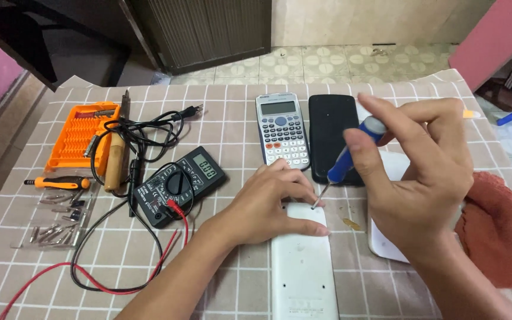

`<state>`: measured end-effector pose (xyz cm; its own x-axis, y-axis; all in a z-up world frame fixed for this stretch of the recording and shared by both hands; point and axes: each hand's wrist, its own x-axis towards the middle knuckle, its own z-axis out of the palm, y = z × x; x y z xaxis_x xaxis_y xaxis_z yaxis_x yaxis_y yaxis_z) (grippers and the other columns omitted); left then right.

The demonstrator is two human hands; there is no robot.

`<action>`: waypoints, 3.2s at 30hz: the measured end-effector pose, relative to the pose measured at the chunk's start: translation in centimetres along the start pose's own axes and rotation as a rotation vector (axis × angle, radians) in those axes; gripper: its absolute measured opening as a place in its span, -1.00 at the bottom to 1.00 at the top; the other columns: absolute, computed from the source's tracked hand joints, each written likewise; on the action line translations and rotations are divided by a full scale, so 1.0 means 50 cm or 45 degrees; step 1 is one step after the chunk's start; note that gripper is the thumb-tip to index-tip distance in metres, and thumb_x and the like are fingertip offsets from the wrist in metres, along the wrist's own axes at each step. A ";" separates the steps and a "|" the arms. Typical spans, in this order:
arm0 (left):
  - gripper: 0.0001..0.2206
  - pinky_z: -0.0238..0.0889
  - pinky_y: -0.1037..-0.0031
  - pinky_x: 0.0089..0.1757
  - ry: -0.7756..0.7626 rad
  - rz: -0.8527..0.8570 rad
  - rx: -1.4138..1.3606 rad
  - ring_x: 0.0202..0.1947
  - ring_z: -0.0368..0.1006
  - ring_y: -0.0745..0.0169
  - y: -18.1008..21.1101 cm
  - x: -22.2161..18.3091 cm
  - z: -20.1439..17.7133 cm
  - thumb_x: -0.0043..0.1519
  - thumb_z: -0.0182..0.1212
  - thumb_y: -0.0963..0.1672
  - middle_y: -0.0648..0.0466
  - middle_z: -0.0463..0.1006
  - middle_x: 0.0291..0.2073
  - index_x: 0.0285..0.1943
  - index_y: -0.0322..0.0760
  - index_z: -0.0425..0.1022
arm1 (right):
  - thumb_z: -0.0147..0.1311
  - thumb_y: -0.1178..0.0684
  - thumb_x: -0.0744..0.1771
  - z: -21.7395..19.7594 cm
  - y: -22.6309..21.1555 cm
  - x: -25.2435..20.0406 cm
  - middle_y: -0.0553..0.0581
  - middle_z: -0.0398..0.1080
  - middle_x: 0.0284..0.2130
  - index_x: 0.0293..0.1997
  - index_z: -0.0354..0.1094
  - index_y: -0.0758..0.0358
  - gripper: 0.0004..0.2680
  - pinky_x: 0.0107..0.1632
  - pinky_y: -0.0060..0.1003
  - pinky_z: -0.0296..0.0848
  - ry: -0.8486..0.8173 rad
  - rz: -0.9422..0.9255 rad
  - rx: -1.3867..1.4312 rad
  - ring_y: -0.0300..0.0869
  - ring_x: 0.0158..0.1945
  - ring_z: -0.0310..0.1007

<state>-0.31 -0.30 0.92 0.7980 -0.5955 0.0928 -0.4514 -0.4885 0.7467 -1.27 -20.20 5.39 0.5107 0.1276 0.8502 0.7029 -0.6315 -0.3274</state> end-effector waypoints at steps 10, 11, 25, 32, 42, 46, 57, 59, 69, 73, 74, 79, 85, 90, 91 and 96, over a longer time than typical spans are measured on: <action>-0.61 0.08 0.36 -0.05 0.034 0.061 0.003 -0.13 0.28 0.25 -0.018 0.001 0.009 -0.03 0.31 0.19 0.39 0.60 -0.19 -0.18 0.08 0.71 | -0.03 0.32 0.45 0.010 -0.023 0.007 0.39 0.49 -0.10 0.08 0.37 0.57 -0.88 -0.02 -0.20 0.43 -0.048 0.039 0.063 0.06 -0.04 0.43; -0.62 0.07 0.37 -0.06 0.031 0.076 -0.010 -0.16 0.26 0.26 -0.018 0.001 0.009 -0.03 0.32 0.18 0.40 0.59 -0.20 -0.20 0.07 0.71 | -0.02 0.33 0.45 0.008 -0.023 0.006 0.38 0.50 -0.11 0.07 0.37 0.56 -0.88 -0.02 -0.20 0.42 -0.060 0.030 0.064 0.06 -0.04 0.41; -0.65 0.08 0.37 -0.06 0.019 0.069 -0.020 -0.16 0.29 0.30 -0.014 0.004 0.009 -0.01 0.35 0.16 0.40 0.62 -0.20 -0.21 0.05 0.70 | -0.04 0.33 0.45 0.009 -0.025 0.005 0.36 0.48 -0.12 0.09 0.38 0.55 -0.87 -0.04 -0.22 0.48 -0.067 0.045 0.102 0.06 -0.01 0.41; -0.67 0.12 0.35 -0.09 0.025 0.074 0.008 -0.16 0.33 0.29 -0.008 0.003 0.007 0.04 0.31 0.16 0.36 0.64 -0.18 -0.22 0.04 0.68 | -0.02 0.31 0.44 0.006 -0.025 0.003 0.37 0.49 -0.10 0.11 0.38 0.53 -0.86 0.00 -0.22 0.44 -0.075 0.058 0.118 0.03 -0.05 0.42; -0.68 0.11 0.35 -0.05 0.022 0.103 0.051 -0.10 0.32 0.26 -0.005 -0.013 0.000 0.14 0.24 0.13 0.33 0.61 -0.13 -0.10 0.05 0.67 | 0.03 0.38 0.47 0.016 -0.026 0.006 0.42 0.47 -0.08 0.09 0.38 0.57 -0.91 -0.10 -0.28 0.50 -0.037 0.040 0.174 0.04 -0.04 0.49; -0.69 0.07 0.37 -0.02 0.066 0.195 0.041 -0.11 0.35 0.25 -0.023 -0.019 0.003 0.17 0.25 0.11 0.29 0.60 -0.13 -0.07 0.02 0.66 | 0.03 0.37 0.46 0.015 -0.027 0.013 0.38 0.49 -0.10 0.11 0.38 0.54 -0.89 -0.09 -0.28 0.46 -0.067 0.050 0.141 0.01 -0.08 0.43; -0.63 0.14 0.33 -0.01 0.033 0.158 -0.009 -0.07 0.36 0.22 -0.027 -0.026 0.000 0.14 0.26 0.12 0.26 0.60 -0.09 -0.03 -0.03 0.66 | 0.05 0.43 0.49 0.016 -0.009 -0.004 0.45 0.45 -0.09 0.11 0.38 0.63 -0.92 -0.11 -0.25 0.46 -0.047 0.065 0.165 0.04 -0.08 0.55; -0.63 0.11 0.32 -0.01 0.031 0.154 -0.001 -0.07 0.36 0.23 -0.029 -0.024 0.002 0.13 0.25 0.13 0.27 0.60 -0.09 -0.04 -0.02 0.66 | 0.05 0.42 0.49 0.015 -0.008 -0.007 0.45 0.46 -0.07 0.12 0.37 0.62 -0.92 -0.10 -0.24 0.44 -0.061 0.070 0.160 0.04 -0.07 0.55; -0.65 0.08 0.26 -0.12 0.089 0.166 0.093 -0.10 0.33 0.12 -0.041 -0.017 0.022 0.13 0.21 0.16 0.26 0.56 -0.16 -0.08 0.08 0.64 | -0.01 0.46 0.45 0.020 -0.005 -0.036 0.57 0.36 -0.12 0.12 0.25 0.77 -0.87 0.09 -0.10 0.51 -0.029 0.202 0.310 0.19 -0.06 0.48; -0.65 0.10 0.27 -0.02 -0.039 0.041 0.023 -0.05 0.27 0.14 -0.020 -0.021 0.003 0.15 0.21 0.12 0.22 0.53 -0.17 -0.02 0.00 0.62 | -0.11 0.35 0.49 0.008 0.012 -0.061 0.54 0.27 0.01 0.20 0.17 0.65 -0.85 0.22 -0.05 0.51 -0.078 0.292 0.236 0.18 0.02 0.46; -0.67 0.08 0.26 -0.04 -0.003 0.063 0.023 -0.06 0.26 0.12 -0.025 -0.023 0.009 0.16 0.21 0.11 0.22 0.52 -0.19 -0.04 -0.01 0.61 | -0.13 0.33 0.49 0.001 0.021 -0.066 0.53 0.24 0.04 0.21 0.16 0.63 -0.84 0.21 -0.01 0.50 -0.144 0.261 0.171 0.21 0.03 0.48; -0.72 0.06 0.25 -0.06 0.104 0.146 -0.024 -0.09 0.25 0.09 -0.035 -0.025 0.020 0.18 0.25 0.08 0.21 0.49 -0.22 -0.09 -0.05 0.60 | -0.10 0.33 0.49 -0.007 0.019 -0.076 0.46 0.26 0.01 0.22 0.14 0.52 -0.85 0.20 -0.05 0.55 -0.195 0.384 0.076 0.17 0.06 0.54; -0.71 0.08 0.27 -0.06 0.104 0.146 -0.027 -0.08 0.26 0.10 -0.040 -0.017 0.024 0.14 0.29 0.09 0.24 0.50 -0.23 -0.11 -0.01 0.59 | 0.17 0.30 0.40 -0.009 0.006 -0.017 0.46 0.30 -0.10 0.10 0.24 0.56 -0.79 0.11 -0.21 0.44 -0.166 0.267 0.207 0.14 -0.01 0.57; -0.65 0.10 0.26 -0.07 0.075 0.134 0.046 -0.11 0.26 0.17 -0.040 -0.014 0.024 0.12 0.26 0.14 0.25 0.49 -0.23 -0.09 0.01 0.62 | 0.03 0.39 0.32 -0.013 -0.012 0.062 0.54 0.51 -0.09 -0.09 0.25 0.62 -0.88 0.13 -0.09 0.54 -0.499 0.058 0.316 0.26 0.11 0.64; -0.65 0.10 0.26 -0.07 0.085 0.126 0.043 -0.11 0.26 0.17 -0.038 -0.013 0.023 0.12 0.26 0.14 0.25 0.49 -0.23 -0.09 0.01 0.62 | 0.03 0.39 0.32 -0.015 -0.017 0.071 0.54 0.51 -0.09 -0.09 0.25 0.62 -0.88 0.13 -0.09 0.54 -0.509 0.053 0.323 0.26 0.11 0.64; -0.72 0.06 0.33 -0.06 0.067 0.144 0.023 -0.15 0.27 0.24 -0.023 -0.014 0.015 0.15 0.31 0.10 0.30 0.51 -0.23 -0.10 0.03 0.63 | 0.35 0.13 0.18 -0.030 -0.028 0.084 0.48 0.29 0.02 -0.17 0.48 0.36 -0.77 -0.13 -0.43 0.70 -0.584 0.040 0.390 0.06 0.11 0.49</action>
<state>-0.65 0.19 -0.53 0.7612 -0.6134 0.2107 -0.5466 -0.4320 0.7173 -0.82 -19.91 10.04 0.6488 0.4758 0.5939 0.7609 -0.3977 -0.5126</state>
